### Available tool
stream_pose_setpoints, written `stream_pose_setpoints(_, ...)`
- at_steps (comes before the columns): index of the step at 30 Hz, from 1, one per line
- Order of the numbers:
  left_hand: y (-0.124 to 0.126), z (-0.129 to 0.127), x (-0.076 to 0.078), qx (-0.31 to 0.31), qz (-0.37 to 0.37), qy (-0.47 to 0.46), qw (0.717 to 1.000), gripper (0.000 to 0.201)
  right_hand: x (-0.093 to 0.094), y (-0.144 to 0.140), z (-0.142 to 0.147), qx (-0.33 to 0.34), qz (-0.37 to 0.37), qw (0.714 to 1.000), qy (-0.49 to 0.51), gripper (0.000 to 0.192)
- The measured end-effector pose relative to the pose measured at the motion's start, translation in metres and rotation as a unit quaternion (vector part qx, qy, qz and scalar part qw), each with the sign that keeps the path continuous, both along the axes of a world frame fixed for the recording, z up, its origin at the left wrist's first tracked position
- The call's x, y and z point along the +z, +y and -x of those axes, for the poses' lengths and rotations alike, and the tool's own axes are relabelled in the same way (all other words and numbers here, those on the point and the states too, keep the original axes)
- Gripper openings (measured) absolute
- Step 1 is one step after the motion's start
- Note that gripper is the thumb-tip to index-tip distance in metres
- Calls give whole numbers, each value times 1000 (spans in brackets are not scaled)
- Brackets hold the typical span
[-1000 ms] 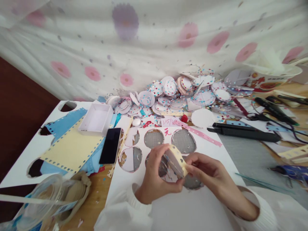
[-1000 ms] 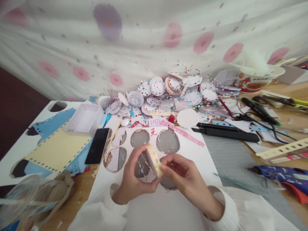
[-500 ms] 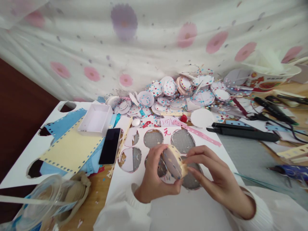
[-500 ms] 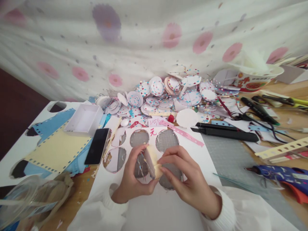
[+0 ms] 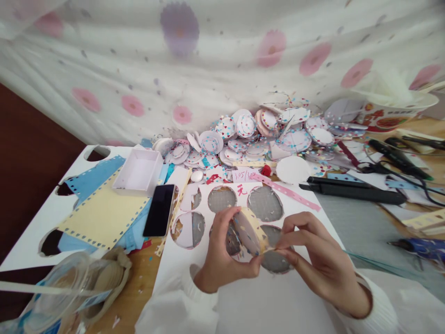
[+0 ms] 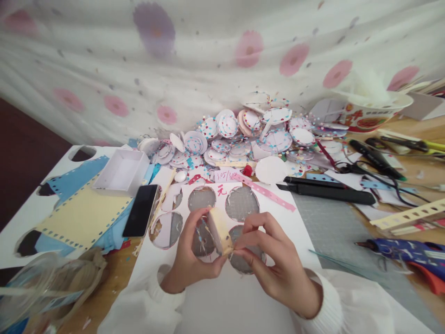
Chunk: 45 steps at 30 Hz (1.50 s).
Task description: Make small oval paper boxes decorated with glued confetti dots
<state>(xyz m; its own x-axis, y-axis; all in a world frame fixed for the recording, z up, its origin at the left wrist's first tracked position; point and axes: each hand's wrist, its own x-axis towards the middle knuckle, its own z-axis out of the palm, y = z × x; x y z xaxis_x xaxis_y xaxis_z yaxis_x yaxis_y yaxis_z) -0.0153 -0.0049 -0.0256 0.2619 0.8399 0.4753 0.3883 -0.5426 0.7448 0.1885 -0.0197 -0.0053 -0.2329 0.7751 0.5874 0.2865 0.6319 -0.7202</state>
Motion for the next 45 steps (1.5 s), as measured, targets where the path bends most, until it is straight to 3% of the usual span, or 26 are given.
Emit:
stream_pose_setpoints(10,0,-2,3,-17,-25,18,999,87,-3,1,2,-21,49,998,22,10)
stream_pose_setpoints(18,2,-2,1,-19,-56,25,998,88,-2,3,4,-7,179,982,67,6)
stream_pose_setpoints(22,2,-2,2,-23,-63,29,997,88,1,5,5,20,264,959,105,13)
stream_pose_setpoints(28,1,-2,6,-32,-71,39,996,86,-2,5,8,110,388,897,184,19)
stream_pose_setpoints(38,2,-3,4,-29,-73,34,996,86,-5,5,11,140,436,832,313,28)
stream_pose_setpoints(45,1,-4,4,-34,-67,31,997,87,-8,5,12,129,455,818,327,41)
